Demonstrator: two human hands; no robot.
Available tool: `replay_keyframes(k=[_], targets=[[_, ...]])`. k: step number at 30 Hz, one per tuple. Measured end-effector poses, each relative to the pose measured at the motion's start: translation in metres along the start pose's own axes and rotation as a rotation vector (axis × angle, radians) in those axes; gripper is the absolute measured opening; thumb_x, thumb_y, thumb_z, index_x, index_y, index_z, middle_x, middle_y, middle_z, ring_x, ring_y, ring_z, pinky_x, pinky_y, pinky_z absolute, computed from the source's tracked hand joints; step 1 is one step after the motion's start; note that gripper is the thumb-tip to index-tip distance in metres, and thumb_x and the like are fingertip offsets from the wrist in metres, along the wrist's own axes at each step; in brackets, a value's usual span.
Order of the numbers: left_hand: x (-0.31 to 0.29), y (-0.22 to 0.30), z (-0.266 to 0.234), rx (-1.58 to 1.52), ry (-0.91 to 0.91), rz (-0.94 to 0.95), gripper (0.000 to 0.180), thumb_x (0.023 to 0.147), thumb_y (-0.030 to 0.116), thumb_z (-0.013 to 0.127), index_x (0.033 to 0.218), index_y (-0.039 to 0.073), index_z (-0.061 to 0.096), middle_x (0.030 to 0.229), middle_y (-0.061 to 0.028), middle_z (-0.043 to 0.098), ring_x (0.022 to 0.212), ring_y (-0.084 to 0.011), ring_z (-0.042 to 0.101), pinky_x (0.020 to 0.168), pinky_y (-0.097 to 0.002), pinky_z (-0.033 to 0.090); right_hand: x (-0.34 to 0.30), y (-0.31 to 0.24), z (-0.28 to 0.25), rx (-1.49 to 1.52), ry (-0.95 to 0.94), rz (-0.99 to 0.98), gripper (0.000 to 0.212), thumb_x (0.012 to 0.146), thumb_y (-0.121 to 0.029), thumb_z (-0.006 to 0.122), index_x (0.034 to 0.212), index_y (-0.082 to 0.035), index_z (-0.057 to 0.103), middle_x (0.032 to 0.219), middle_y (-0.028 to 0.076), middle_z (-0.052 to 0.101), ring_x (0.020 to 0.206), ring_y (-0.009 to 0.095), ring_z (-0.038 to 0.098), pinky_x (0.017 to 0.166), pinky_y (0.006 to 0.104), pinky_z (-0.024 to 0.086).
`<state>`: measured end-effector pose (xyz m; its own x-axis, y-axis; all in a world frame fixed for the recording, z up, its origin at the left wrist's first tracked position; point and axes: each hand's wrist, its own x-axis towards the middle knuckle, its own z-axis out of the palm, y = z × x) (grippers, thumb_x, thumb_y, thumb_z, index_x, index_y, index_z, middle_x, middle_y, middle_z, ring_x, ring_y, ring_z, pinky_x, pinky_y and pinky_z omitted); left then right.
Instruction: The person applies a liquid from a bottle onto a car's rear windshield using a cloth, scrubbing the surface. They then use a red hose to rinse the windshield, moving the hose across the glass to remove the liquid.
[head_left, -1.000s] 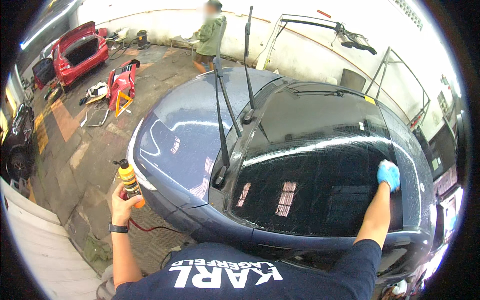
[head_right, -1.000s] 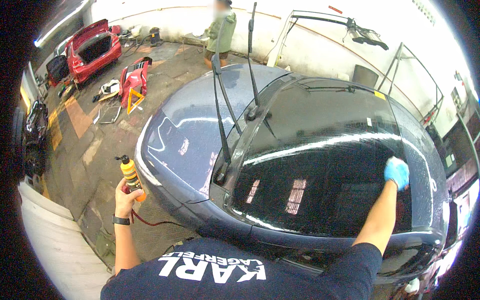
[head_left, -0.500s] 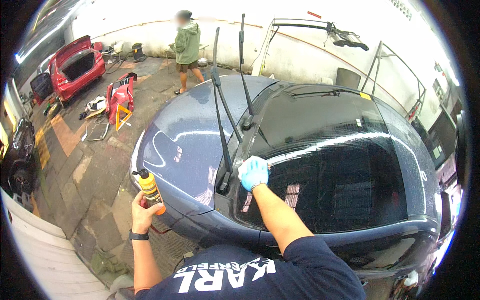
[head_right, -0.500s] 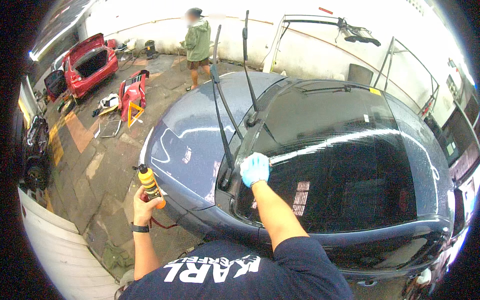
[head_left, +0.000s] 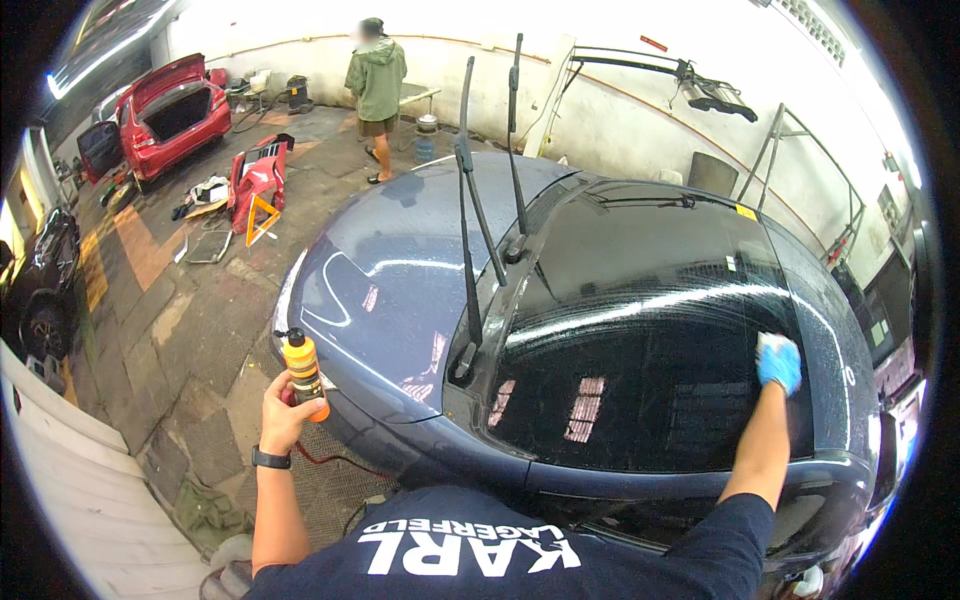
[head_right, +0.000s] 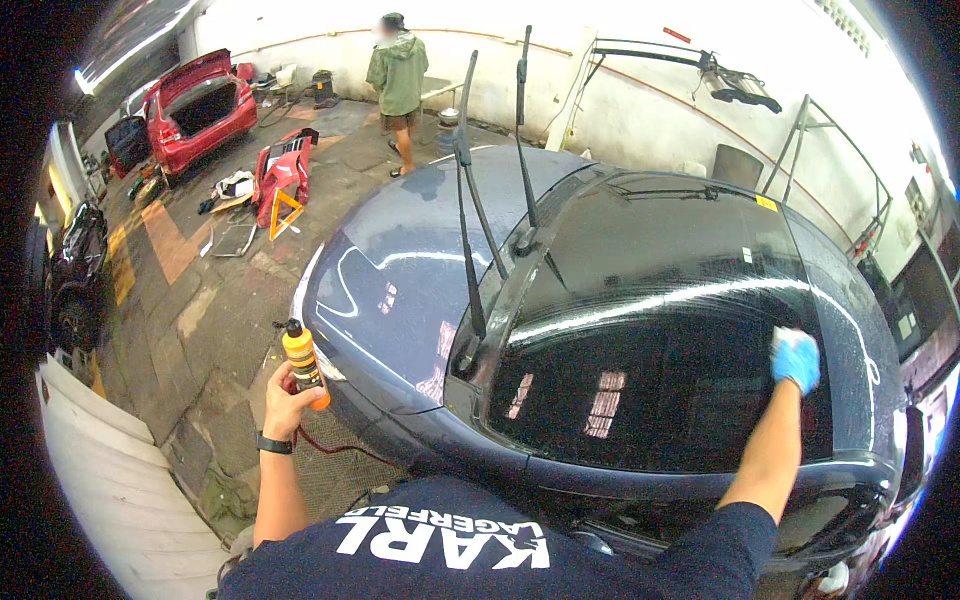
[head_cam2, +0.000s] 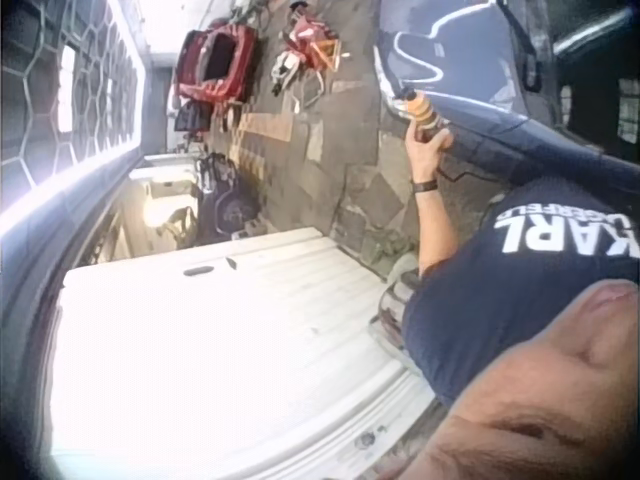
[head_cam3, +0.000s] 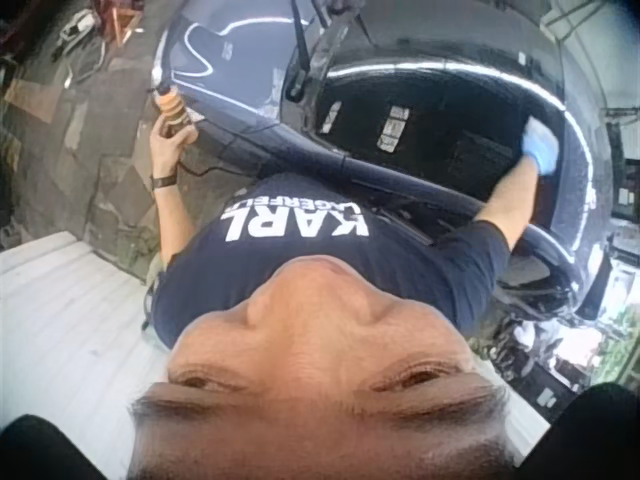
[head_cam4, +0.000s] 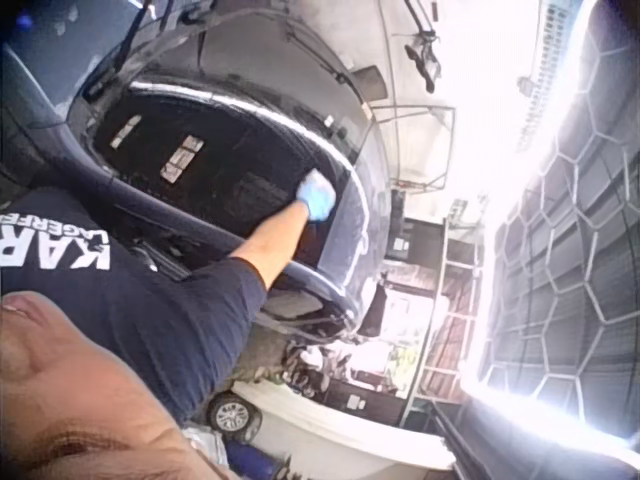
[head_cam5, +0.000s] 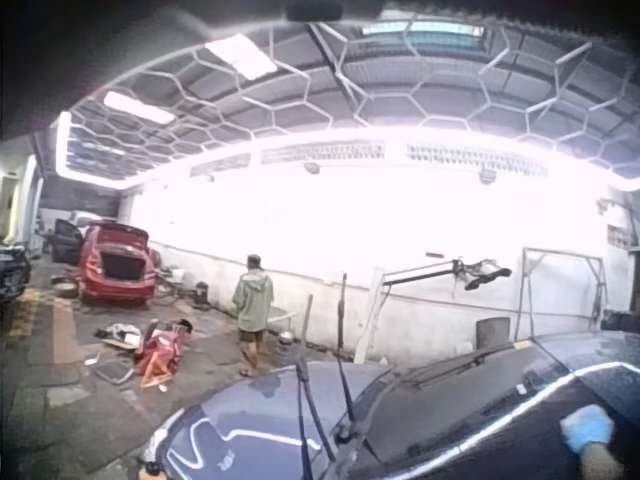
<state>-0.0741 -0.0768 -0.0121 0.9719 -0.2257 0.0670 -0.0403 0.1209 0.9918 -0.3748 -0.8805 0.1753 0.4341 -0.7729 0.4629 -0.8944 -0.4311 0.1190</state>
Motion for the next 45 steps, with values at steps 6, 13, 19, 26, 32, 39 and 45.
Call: replay_keyframes(k=[6, 13, 19, 26, 32, 39, 45], targets=[[-0.011, -0.011, -0.011, 0.011, 0.045, -0.036, 0.06, 0.077, -0.01, 0.083, 0.133, -0.002, 0.063, 0.117, -0.0067, 0.074, 0.102, -0.0165, 0.072, 0.093, -0.0334, 0.059, -0.006, -0.003, -0.009, -0.008, 0.081, 0.192, 0.05, 0.098, -0.041, 0.05, 0.099, -0.001, 0.08, 0.107, 0.025, 0.076, 0.098, 0.043, 0.074, 0.084, 0.0545, 0.057], [0.004, -0.021, 0.017, -0.015, -0.116, -0.067, 0.061, 0.078, -0.01, 0.084, 0.134, -0.002, 0.063, 0.114, -0.0062, 0.074, 0.1, -0.0156, 0.073, 0.091, -0.0321, 0.06, -0.102, -0.262, 0.041, -0.051, 0.097, -0.52, 0.03, 0.089, -0.031, 0.06, 0.084, -0.007, 0.079, 0.087, 0.019, 0.075, 0.079, 0.035, 0.073, 0.072, 0.0503, 0.058], [0.02, -0.009, 0.048, -0.019, -0.189, -0.043, 0.059, 0.078, -0.008, 0.086, 0.132, -0.002, 0.063, 0.11, -0.0055, 0.074, 0.098, -0.0151, 0.072, 0.091, -0.0318, 0.059, -0.286, -0.414, 0.129, 0.334, 0.302, -0.817, 0.027, 0.09, -0.03, 0.06, 0.095, -0.015, 0.082, 0.106, 0.014, 0.076, 0.113, 0.031, 0.067, 0.096, 0.054, 0.049], [0.021, -0.007, 0.048, 0.012, -0.185, -0.027, 0.062, 0.079, -0.009, 0.085, 0.135, -0.001, 0.062, 0.115, -0.0067, 0.074, 0.103, -0.0163, 0.072, 0.094, -0.0326, 0.059, -0.176, -0.34, 0.058, 0.14, -0.015, -0.782, 0.021, 0.089, -0.032, 0.067, 0.088, -0.015, 0.078, 0.094, 0.013, 0.075, 0.095, 0.032, 0.073, 0.084, 0.0479, 0.058], [0.006, -0.013, 0.019, -0.007, -0.146, -0.033, 0.063, 0.079, -0.008, 0.085, 0.136, -0.001, 0.061, 0.117, -0.0069, 0.074, 0.104, -0.0165, 0.072, 0.095, -0.0334, 0.058, -0.028, -0.04, 0.013, -0.213, 0.206, -0.48, 0.01, 0.088, -0.023, 0.075, 0.096, -0.017, 0.076, 0.098, 0.011, 0.074, 0.095, 0.032, 0.072, 0.084, 0.0465, 0.059], [-0.025, -0.006, -0.012, 0.022, 0.018, -0.029, 0.062, 0.078, -0.01, 0.083, 0.135, -0.002, 0.062, 0.116, -0.0069, 0.074, 0.103, -0.0159, 0.073, 0.094, -0.0324, 0.059, -0.03, 0.166, 0.011, -0.226, 0.028, 0.547, 0.074, 0.102, -0.069, 0.041, 0.157, -0.02, 0.049, 0.161, 0.012, 0.048, 0.148, 0.036, 0.044, 0.119, 0.0549, 0.036], [-0.026, -0.006, -0.022, 0.072, -0.022, -0.096, 0.065, 0.077, -0.01, 0.085, 0.137, -0.002, 0.061, 0.122, -0.0072, 0.073, 0.107, -0.0172, 0.072, 0.097, -0.034, 0.058, -0.054, -0.035, -0.008, -0.104, 0.185, -0.096, 0.044, 0.104, -0.045, 0.048, 0.104, -0.009, 0.073, 0.107, 0.018, 0.071, 0.103, 0.039, 0.069, 0.088, 0.0538, 0.056]])
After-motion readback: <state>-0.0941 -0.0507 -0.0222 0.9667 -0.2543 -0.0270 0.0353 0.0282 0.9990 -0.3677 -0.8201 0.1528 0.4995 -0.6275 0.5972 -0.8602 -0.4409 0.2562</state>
